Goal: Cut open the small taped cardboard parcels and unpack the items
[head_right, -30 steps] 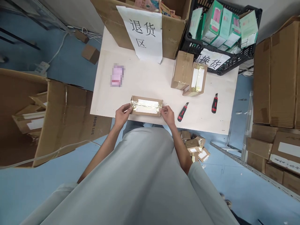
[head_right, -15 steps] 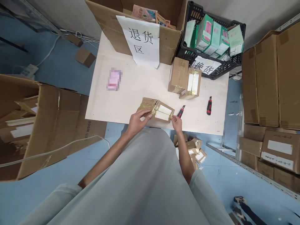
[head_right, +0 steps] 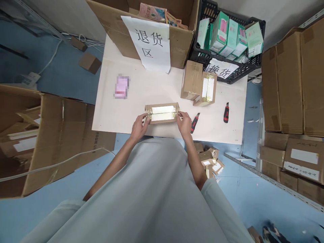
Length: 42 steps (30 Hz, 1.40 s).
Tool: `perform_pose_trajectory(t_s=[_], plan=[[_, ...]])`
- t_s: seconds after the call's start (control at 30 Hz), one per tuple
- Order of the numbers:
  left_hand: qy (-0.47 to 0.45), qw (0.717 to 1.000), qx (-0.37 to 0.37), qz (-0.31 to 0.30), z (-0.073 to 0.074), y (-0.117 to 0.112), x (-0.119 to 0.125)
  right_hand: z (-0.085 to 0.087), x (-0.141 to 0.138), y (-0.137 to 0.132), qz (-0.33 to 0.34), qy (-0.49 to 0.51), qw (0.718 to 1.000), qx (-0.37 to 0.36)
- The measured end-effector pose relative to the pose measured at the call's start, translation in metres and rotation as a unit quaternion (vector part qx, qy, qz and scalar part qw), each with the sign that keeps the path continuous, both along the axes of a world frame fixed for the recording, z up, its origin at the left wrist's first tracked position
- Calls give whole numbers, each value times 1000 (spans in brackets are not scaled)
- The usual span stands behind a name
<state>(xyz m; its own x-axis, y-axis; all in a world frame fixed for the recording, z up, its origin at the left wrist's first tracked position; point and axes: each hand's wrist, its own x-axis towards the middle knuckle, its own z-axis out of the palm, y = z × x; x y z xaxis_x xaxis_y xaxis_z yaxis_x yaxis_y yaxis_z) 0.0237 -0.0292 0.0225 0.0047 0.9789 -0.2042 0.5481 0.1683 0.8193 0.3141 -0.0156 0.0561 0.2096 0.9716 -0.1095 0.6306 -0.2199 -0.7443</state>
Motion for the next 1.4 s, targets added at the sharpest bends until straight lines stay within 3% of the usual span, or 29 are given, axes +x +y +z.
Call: perform_pose_trajectory(t_s=[0.2, 0.3, 0.37, 0.47, 0.57, 0.67, 0.77, 0.87, 1.03, 1.13, 1.27, 1.4], plan=[[26, 991, -32, 130, -17, 6, -35, 33, -82, 13, 165, -93, 981, 46], [34, 980, -59, 185, -26, 10, -47, 34, -120, 15, 213, -67, 972, 71], [19, 976, -78, 204, -30, 12, -52, 29, -130, 18, 214, -41, 974, 69], [-19, 971, -99, 216, -31, 13, -51, 21, -116, 30, 181, -21, 982, 56], [-37, 967, -129, 218, -27, 15, -37, 15, -73, 47, 127, -32, 991, 29], [-40, 972, -147, 182, -20, 18, -14, 10, -25, 58, 78, -69, 993, -49], [-28, 982, -130, 133, -10, 21, 8, 4, 13, 52, 34, -54, 992, -105], [-21, 989, -108, 100, 0, 19, 17, -4, 34, 26, 4, 10, 993, -116], [-52, 988, -137, 46, 13, -2, 8, -10, 42, -30, -24, 39, 992, -115], [-73, 985, -152, 41, 16, -14, 7, -9, 38, -49, -47, 39, 990, -129], [-99, 981, -144, 81, 19, -14, 14, -4, 30, -46, -68, 61, 988, -121], [-100, 977, -127, 137, 29, 1, 10, 5, 20, -27, -55, 65, 992, -98]])
